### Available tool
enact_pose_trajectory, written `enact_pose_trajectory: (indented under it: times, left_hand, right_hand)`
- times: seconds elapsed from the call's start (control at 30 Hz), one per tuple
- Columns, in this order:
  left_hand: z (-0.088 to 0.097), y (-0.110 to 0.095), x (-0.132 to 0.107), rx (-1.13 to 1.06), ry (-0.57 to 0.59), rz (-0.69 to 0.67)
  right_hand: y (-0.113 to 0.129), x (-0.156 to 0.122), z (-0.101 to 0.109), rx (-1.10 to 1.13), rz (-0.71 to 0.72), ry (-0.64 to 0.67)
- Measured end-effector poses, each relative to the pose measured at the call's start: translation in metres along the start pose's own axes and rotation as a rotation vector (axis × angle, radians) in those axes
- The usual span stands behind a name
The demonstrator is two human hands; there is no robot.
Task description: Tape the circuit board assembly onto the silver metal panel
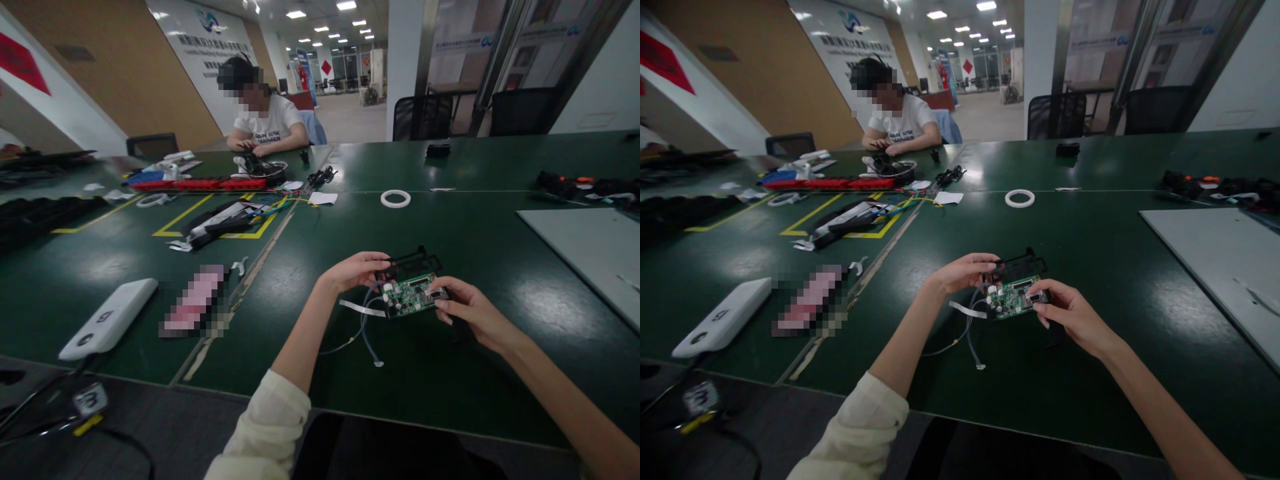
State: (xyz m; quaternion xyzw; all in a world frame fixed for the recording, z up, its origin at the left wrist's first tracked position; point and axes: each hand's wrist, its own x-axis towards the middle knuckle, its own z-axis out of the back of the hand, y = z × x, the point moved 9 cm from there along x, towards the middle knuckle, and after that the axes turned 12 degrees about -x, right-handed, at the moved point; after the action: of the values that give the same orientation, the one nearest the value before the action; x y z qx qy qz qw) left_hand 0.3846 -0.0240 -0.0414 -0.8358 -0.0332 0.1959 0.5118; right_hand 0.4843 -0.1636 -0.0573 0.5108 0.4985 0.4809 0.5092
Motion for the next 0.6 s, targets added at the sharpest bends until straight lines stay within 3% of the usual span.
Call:
enact_pose_trajectory:
  times: [0.2,0.3,0.37,0.47,0.53,0.6]
  left_hand:
    - [0.004,0.012,0.004,0.084,-0.047,0.045]
    - [0.014,0.013,0.008,0.117,-0.093,0.002]
    - [0.022,0.014,0.010,0.143,-0.131,-0.013]
    - [0.032,0.017,0.011,0.196,-0.173,-0.004]
    - [0.035,0.018,0.012,0.239,-0.180,-0.003]
    - [0.036,0.019,0.013,0.285,-0.187,-0.006]
  right_hand:
    - [-0.006,-0.001,-0.001,-0.195,-0.029,0.012]
    - [-0.010,-0.001,0.013,-0.326,-0.065,-0.025]
    - [-0.011,-0.005,0.033,-0.389,-0.075,-0.072]
    - [-0.011,-0.026,0.091,-0.526,-0.099,-0.220]
    - [-0.012,-0.054,0.155,-0.745,-0.159,-0.399]
    - [-0.012,-0.096,0.233,-1.034,-0.266,-0.642]
